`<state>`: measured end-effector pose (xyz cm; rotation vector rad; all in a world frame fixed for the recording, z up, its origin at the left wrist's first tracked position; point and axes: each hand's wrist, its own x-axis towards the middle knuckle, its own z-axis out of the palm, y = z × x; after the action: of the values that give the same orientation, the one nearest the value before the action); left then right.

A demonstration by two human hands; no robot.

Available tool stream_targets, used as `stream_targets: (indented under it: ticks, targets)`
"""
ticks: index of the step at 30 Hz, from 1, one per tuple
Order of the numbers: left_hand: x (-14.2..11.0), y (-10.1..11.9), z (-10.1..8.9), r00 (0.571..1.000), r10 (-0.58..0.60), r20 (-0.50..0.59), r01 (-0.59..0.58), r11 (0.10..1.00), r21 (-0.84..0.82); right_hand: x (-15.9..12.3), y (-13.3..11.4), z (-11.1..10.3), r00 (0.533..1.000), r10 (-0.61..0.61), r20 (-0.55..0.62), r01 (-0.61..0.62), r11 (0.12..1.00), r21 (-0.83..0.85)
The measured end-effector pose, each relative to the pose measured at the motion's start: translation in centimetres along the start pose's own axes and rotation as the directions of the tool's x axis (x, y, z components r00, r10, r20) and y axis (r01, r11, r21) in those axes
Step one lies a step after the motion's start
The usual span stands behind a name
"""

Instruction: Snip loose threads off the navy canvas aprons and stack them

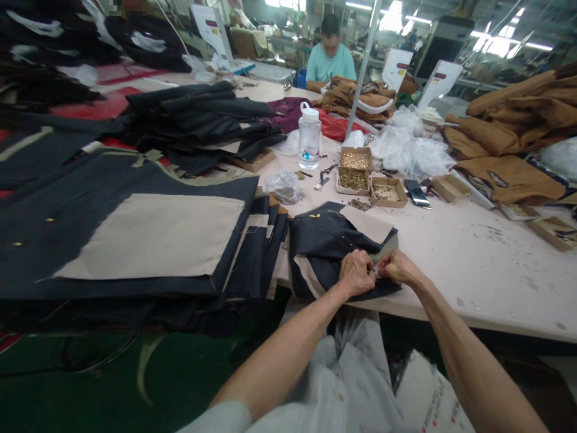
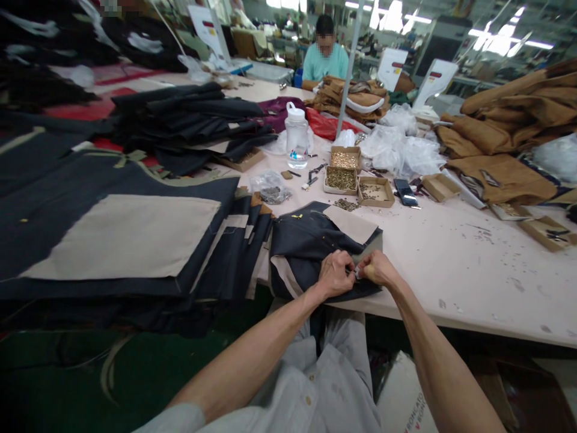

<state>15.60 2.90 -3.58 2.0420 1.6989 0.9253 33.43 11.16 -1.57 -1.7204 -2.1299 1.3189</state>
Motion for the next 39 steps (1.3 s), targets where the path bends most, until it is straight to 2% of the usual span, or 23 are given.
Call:
stream_targets:
  ticks: [2, 5, 9, 11, 15, 17, 23, 27, 30, 34, 39]
  targets:
    - [0.0, 0.0, -0.1, 1.000, 0.000, 0.004, 0.000, 1.000, 0.001, -0.8, 0.0, 0.2, 0.998, -0.054, -0.026, 0.053, 0.998, -0.032]
    - [0.0, 0.1, -0.2, 1.000, -0.002, 0.012, 0.002, 1.000, -0.002, -1.9, 0.2, 0.5, 0.991, -0.122, -0.061, 0.123, 0.992, 0.011]
    - [0.1, 0.2, -0.3, 1.000, -0.002, 0.025, 0.002, 1.000, -0.010, -2.6, 0.8, 0.7, 0.985, -0.135, -0.107, 0.142, 0.988, 0.060]
    - [0.1, 0.2, -0.3, 1.000, -0.003, 0.026, 0.003, 1.000, -0.012, -2.5, 1.1, 0.6, 0.987, -0.136, -0.086, 0.143, 0.986, 0.082]
    - [0.0, 0.0, -0.1, 1.000, -0.007, 0.025, 0.007, 1.000, -0.014, -1.6, 1.6, 0.1, 0.993, -0.117, 0.031, 0.109, 0.977, 0.181]
    - [-0.1, 0.0, 0.0, 1.000, -0.003, 0.020, 0.003, 1.000, -0.010, -1.0, 1.5, 0.0, 0.994, -0.101, 0.044, 0.091, 0.980, 0.176]
    - [-0.4, -0.5, -0.7, 0.999, 0.032, -0.014, -0.031, 0.998, 0.046, 0.8, -0.2, 0.0, 0.997, -0.064, 0.036, 0.067, 0.994, -0.091]
    - [-0.5, -0.8, -1.4, 0.999, 0.041, -0.002, -0.040, 0.992, 0.122, 2.5, -0.8, 0.2, 0.996, 0.043, 0.072, -0.030, 0.984, -0.176]
    - [-0.5, -0.8, -2.0, 0.998, 0.047, 0.030, -0.052, 0.985, 0.164, 3.8, -0.7, 0.7, 0.987, 0.129, 0.095, -0.112, 0.980, -0.166]
    - [-0.8, -0.7, -3.0, 0.998, 0.050, 0.034, -0.055, 0.988, 0.144, 4.9, -0.7, 1.1, 0.983, 0.151, 0.106, -0.142, 0.986, -0.084]
    - [-1.3, -0.4, -3.1, 0.999, 0.041, 0.009, -0.042, 0.991, 0.128, 3.9, -1.4, -0.2, 0.965, 0.153, 0.211, -0.142, 0.988, -0.068]
